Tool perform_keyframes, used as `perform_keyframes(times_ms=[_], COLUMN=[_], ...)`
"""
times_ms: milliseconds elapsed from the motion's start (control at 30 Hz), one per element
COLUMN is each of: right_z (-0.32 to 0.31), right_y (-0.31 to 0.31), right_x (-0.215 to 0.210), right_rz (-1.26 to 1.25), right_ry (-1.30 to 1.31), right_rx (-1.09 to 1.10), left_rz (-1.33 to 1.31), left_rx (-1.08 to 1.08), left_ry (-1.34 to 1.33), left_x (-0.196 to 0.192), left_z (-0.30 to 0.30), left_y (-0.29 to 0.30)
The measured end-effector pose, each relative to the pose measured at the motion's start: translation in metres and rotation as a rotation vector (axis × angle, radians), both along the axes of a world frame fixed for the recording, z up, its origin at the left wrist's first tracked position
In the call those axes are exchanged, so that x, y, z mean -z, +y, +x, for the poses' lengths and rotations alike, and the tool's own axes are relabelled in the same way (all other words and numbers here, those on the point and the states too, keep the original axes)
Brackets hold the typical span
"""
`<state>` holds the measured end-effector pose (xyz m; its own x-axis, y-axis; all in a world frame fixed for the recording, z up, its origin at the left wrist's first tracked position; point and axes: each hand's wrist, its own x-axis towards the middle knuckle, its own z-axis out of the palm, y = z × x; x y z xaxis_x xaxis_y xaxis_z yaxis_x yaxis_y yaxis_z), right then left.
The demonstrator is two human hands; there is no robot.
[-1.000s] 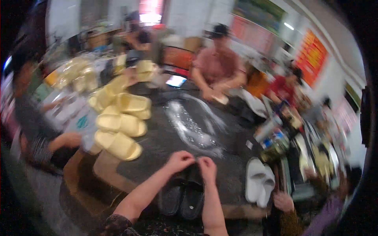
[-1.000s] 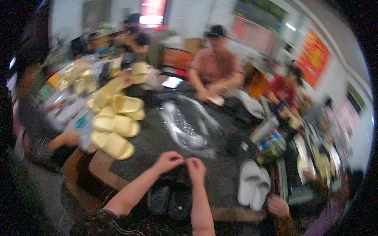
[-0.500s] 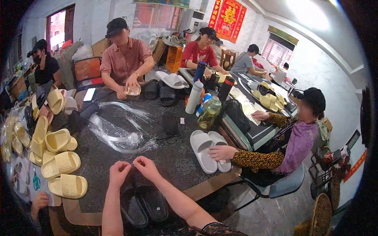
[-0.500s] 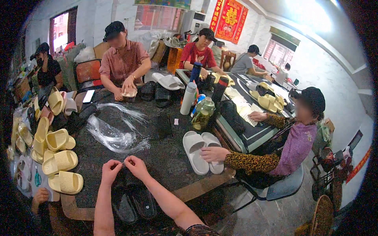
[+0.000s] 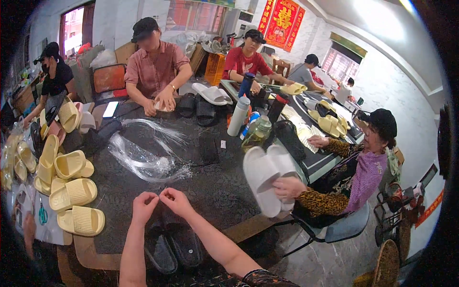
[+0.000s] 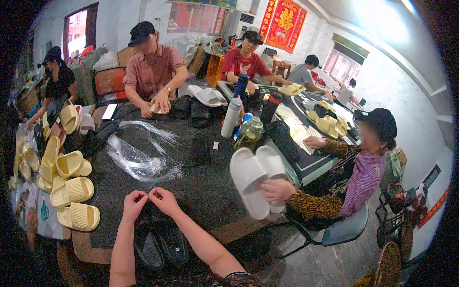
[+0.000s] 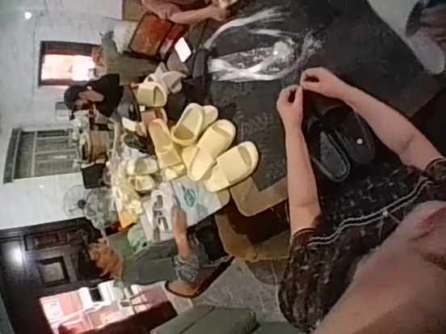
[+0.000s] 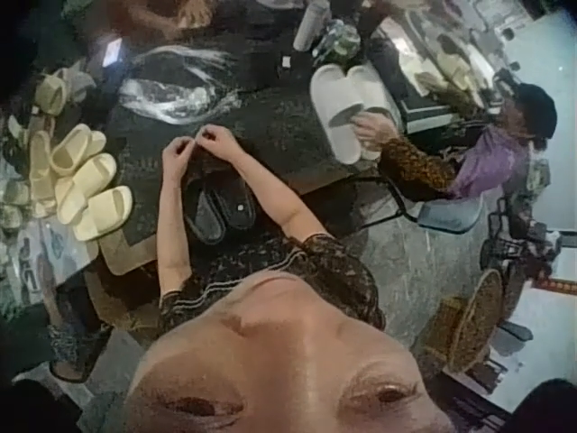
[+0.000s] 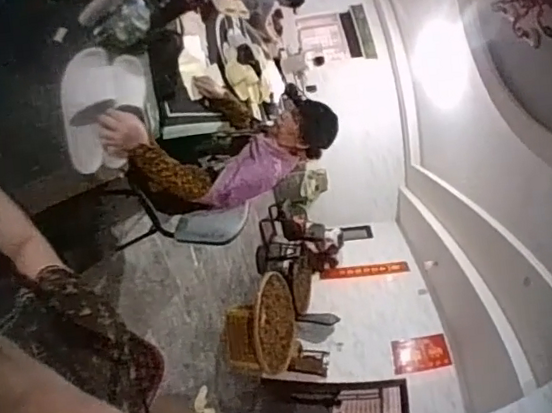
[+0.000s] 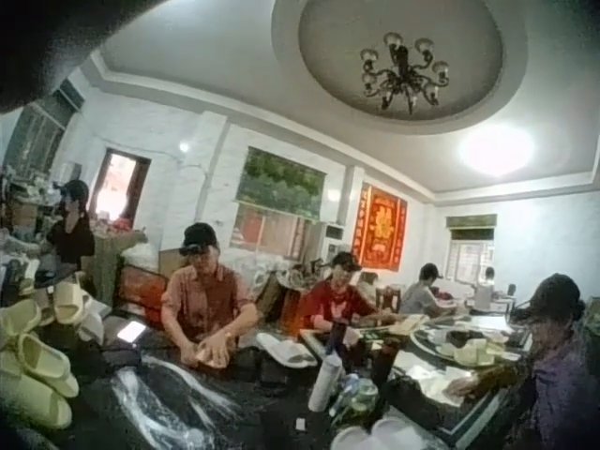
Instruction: Inspect and organize pairs of slippers on a factory work table.
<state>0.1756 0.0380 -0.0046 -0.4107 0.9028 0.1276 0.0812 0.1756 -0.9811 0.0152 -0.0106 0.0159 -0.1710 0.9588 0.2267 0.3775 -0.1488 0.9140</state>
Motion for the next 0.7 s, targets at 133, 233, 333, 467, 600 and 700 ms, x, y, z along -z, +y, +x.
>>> perform_keyframes(times_ms=[133, 233, 333, 467, 600, 700], right_z=[-0.003, -0.001, -0.003, -0.007, -0.003, -0.003], right_y=[0.002, 0.0, -0.004, -0.002, 0.0, 0.003], right_x=[0.003, 0.0, -0.004, 0.003, 0.002, 0.008], right_rz=[0.008, -0.03, 0.034, -0.03, -0.025, 0.0], right_ry=[0.152, 0.142, 0.026, 0.191, 0.137, 0.146], right_rx=[0.148, 0.082, 0.081, 0.174, 0.151, 0.113], left_rz=[0.021, 0.005, 0.002, 0.058, 0.056, -0.015], left_rx=[-0.041, -0.012, 0.017, -0.082, -0.073, -0.037], left_ry=[-0.048, -0.075, -0.061, -0.121, -0.084, -0.017], left_x=[-0.003, 0.0, 0.002, 0.02, 0.022, 0.015], left_z=[0.0, -0.001, -0.002, -0.007, -0.005, -0.001], left_y=[0.001, 0.0, -0.001, 0.005, 0.009, 0.006])
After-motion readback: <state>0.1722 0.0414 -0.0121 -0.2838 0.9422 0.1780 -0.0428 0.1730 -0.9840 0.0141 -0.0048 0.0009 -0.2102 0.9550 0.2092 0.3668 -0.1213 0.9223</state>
